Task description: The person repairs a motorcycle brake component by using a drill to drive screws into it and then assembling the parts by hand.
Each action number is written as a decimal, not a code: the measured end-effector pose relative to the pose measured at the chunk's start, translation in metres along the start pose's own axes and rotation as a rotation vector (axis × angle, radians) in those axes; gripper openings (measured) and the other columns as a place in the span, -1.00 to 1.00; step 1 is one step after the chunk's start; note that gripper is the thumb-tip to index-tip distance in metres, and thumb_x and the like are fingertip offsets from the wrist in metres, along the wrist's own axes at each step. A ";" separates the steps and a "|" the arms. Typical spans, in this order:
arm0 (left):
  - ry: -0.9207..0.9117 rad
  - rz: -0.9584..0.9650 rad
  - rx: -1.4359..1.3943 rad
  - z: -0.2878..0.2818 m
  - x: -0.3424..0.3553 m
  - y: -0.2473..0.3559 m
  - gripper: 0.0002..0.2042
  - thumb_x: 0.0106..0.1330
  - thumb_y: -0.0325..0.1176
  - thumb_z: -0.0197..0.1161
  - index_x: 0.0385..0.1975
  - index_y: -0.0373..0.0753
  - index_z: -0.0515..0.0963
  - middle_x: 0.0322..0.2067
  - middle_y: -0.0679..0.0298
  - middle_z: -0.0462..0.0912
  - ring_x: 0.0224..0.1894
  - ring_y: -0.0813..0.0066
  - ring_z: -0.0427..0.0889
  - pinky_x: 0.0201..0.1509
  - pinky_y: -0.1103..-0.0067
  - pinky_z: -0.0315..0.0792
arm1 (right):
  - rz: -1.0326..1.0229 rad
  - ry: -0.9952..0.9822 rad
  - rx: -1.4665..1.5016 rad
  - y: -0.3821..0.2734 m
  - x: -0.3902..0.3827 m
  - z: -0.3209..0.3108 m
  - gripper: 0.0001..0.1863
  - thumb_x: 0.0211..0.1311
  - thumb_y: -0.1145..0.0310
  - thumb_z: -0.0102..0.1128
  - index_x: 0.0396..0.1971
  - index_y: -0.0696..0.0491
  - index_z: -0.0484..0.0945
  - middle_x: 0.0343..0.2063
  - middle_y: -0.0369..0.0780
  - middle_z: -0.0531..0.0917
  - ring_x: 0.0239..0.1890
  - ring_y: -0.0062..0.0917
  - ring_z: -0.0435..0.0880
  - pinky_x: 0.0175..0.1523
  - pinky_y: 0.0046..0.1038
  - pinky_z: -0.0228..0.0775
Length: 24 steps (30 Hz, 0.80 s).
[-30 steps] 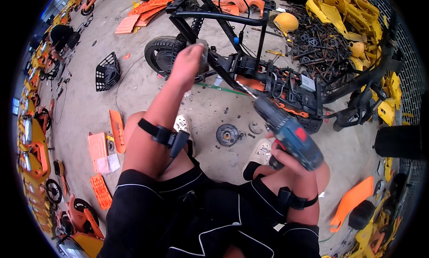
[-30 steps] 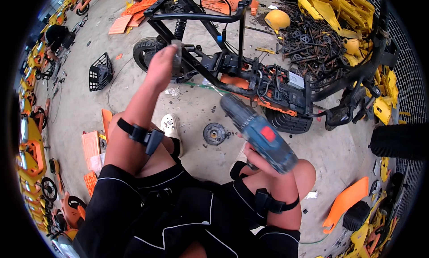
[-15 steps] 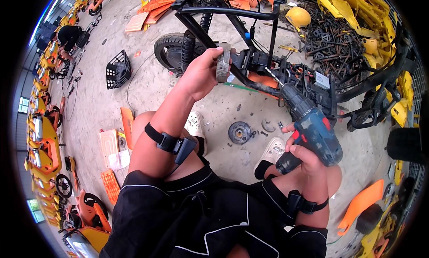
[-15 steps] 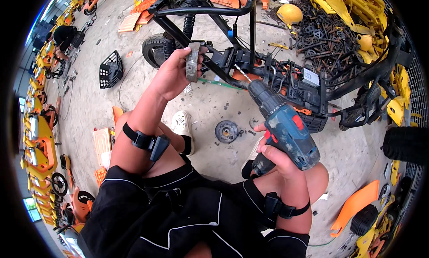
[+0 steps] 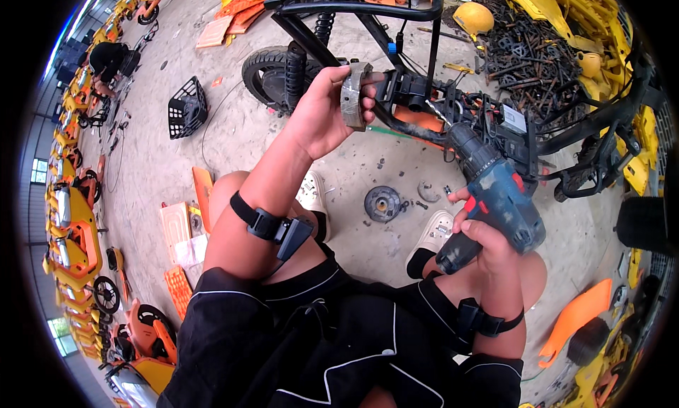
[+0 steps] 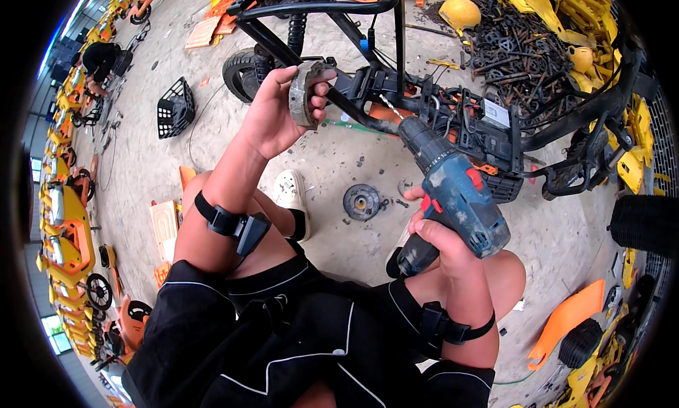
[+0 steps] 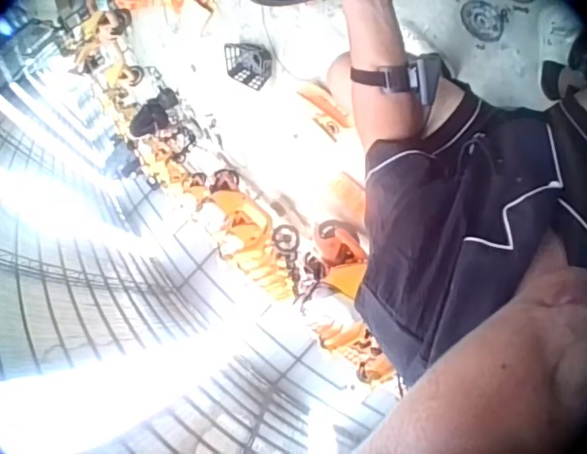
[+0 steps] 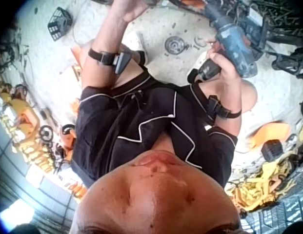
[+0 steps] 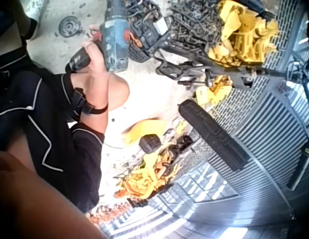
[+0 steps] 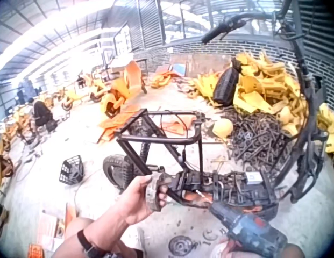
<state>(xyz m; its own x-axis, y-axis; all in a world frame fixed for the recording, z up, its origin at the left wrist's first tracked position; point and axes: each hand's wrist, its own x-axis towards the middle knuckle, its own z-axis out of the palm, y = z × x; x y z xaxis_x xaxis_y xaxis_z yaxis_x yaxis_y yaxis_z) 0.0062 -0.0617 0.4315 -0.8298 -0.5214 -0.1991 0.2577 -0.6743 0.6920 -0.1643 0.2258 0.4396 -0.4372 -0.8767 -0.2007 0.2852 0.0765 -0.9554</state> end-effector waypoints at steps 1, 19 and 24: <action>-0.004 0.001 0.009 -0.001 0.001 0.000 -0.43 0.49 -0.05 -0.03 0.22 -0.47 0.45 -0.25 0.29 0.61 -0.27 0.52 0.56 -0.09 0.54 0.53 | 0.000 0.003 0.004 0.002 0.000 -0.001 -0.38 -0.08 0.54 0.18 0.12 0.29 0.41 -0.05 0.06 0.60 -0.35 -0.43 0.66 -0.18 -0.44 0.51; 0.254 -0.048 0.678 0.013 0.001 -0.051 -0.66 0.32 -0.19 0.41 -0.08 -0.30 0.58 -0.38 0.48 0.50 -0.40 0.76 0.31 -0.32 0.68 0.23 | 0.040 0.106 0.074 0.014 0.003 -0.013 -0.48 0.00 0.58 0.20 0.07 0.21 0.50 -0.07 -0.06 0.65 -0.31 -0.51 0.67 -0.15 -0.42 0.56; 0.207 -0.031 0.793 0.014 -0.005 -0.071 -0.57 0.22 -0.19 0.54 -0.07 -0.34 0.56 -0.29 0.34 0.60 -0.24 0.64 0.53 -0.23 0.62 0.45 | 0.097 0.134 0.106 0.011 0.003 -0.006 -0.46 -0.02 0.59 0.17 0.08 0.22 0.47 -0.07 -0.05 0.63 -0.33 -0.48 0.66 -0.16 -0.41 0.55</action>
<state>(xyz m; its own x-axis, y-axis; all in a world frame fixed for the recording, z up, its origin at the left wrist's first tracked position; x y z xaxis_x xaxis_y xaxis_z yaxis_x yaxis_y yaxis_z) -0.0150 -0.0042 0.3927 -0.7024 -0.6472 -0.2962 -0.2547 -0.1600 0.9537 -0.1680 0.2266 0.4276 -0.5110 -0.7958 -0.3249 0.4170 0.1011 -0.9033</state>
